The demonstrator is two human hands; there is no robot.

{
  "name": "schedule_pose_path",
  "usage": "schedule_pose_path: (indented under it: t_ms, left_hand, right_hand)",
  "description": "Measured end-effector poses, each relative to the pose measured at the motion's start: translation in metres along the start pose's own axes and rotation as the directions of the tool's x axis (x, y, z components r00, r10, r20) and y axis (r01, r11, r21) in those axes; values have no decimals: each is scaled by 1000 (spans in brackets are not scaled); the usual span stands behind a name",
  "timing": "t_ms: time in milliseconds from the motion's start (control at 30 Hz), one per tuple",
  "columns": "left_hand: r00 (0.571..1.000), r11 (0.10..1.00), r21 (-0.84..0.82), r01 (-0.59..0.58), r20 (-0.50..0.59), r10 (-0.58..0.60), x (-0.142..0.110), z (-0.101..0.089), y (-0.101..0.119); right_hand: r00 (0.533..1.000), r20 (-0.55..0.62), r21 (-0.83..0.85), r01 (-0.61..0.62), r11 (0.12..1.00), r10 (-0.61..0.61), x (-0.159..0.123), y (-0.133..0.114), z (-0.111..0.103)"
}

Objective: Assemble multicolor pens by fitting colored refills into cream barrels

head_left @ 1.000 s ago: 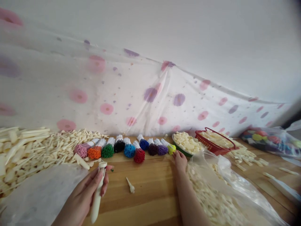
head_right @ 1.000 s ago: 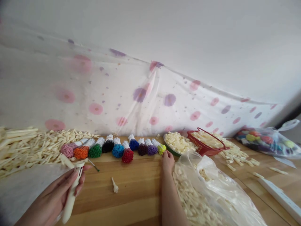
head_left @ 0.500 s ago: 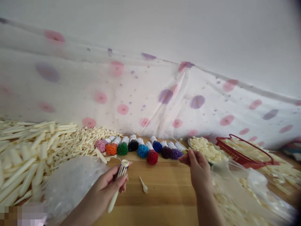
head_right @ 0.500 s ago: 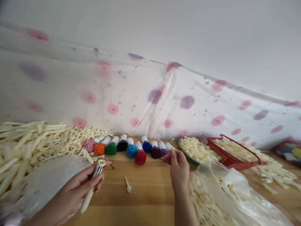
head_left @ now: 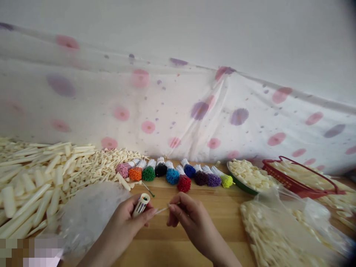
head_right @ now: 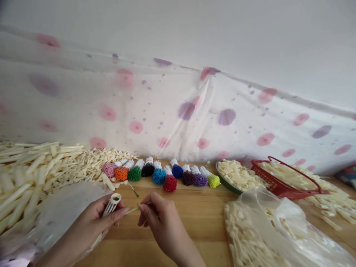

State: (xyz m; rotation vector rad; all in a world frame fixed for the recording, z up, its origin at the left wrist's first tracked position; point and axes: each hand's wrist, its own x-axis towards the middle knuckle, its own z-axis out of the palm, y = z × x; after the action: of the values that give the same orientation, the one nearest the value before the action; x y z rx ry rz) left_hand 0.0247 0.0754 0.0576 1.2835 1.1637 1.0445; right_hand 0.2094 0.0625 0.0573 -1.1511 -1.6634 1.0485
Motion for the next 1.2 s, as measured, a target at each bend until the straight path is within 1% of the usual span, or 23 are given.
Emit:
schedule_pose_path:
  t_ms: [67, 133, 200, 333, 400, 467, 567, 633, 700, 800, 867, 900, 967, 1033, 1067, 1133, 1200]
  left_hand:
    - [1000, 1000, -8, 21, -20, -21, 2, -1, -2]
    - [998, 999, -19, 32, -45, -33, 3, -2, -3]
    - [998, 999, -21, 26, -63, -28, 3, -2, -2]
    - [998, 1000, -6, 24, -53, -24, 2, -2, -2]
    - [999, 999, 5, 34, -41, -34, 2, -2, -2]
    - [998, 999, 17, 40, -42, -39, 3, -1, -3]
    - [998, 998, 22, 53, -44, -52, 3, -1, -4]
    - [997, 997, 13, 69, -32, -69, 3, -1, -5]
    - [996, 996, 3, 86, -17, -86, 4, -1, -6]
    - [994, 994, -6, 111, 11, -110, 5, -2, -8]
    - [991, 992, 22, 125, 42, -126, 6, -2, -10]
    - [991, 992, 53, 118, 55, -121, 6, -2, -10]
    - [993, 990, 127, 64, 89, -76, 5, -3, -11]
    - [988, 983, 183, -27, 155, -2, 4, -3, -10]
    - [980, 978, 195, -71, 194, 32, 3, -3, -9]
    - [962, 970, 200, -142, 257, 88, 1, -3, -9]
    - [948, 958, 195, -208, 281, 148, 0, -3, -9]
  right_hand:
    - [999, 30, 159, -45, 986, 40, 2, 2, 1]
    - [995, 48, 312, -99, 945, 89, 3, 2, 1]
    - [991, 40, 415, -133, 900, 128, 6, 3, 2]
    - [986, 41, 544, -158, 824, 162, 10, 6, 12]
    - [987, 30, 569, -147, 809, 158, 12, 8, 17]
    - [988, -18, 572, -115, 812, 153, 14, 9, 19]
    - [982, -119, 531, -60, 845, 145, 14, 9, 16]
    - [979, -161, 477, -32, 879, 123, 12, 8, 12]
    - [982, -173, 403, -1, 915, 77, 10, 8, 10]
    - [988, -153, 262, 44, 964, -4, 8, 7, 7]
    - [988, -154, 176, 50, 983, -22, 7, 7, 5]
    - [985, -174, 151, 44, 988, -17, 7, 7, 3]
    - [970, -242, 127, 29, 991, 3, 7, 4, -2]
    - [937, -350, 95, 46, 994, -10, 4, -2, -10]
    - [911, -410, 57, 65, 996, -36, 1, -6, -15]
    - [843, -524, -70, 98, 993, -120, -8, -18, -21]
    - [769, -601, -229, 98, 969, -219, -20, -31, -24]
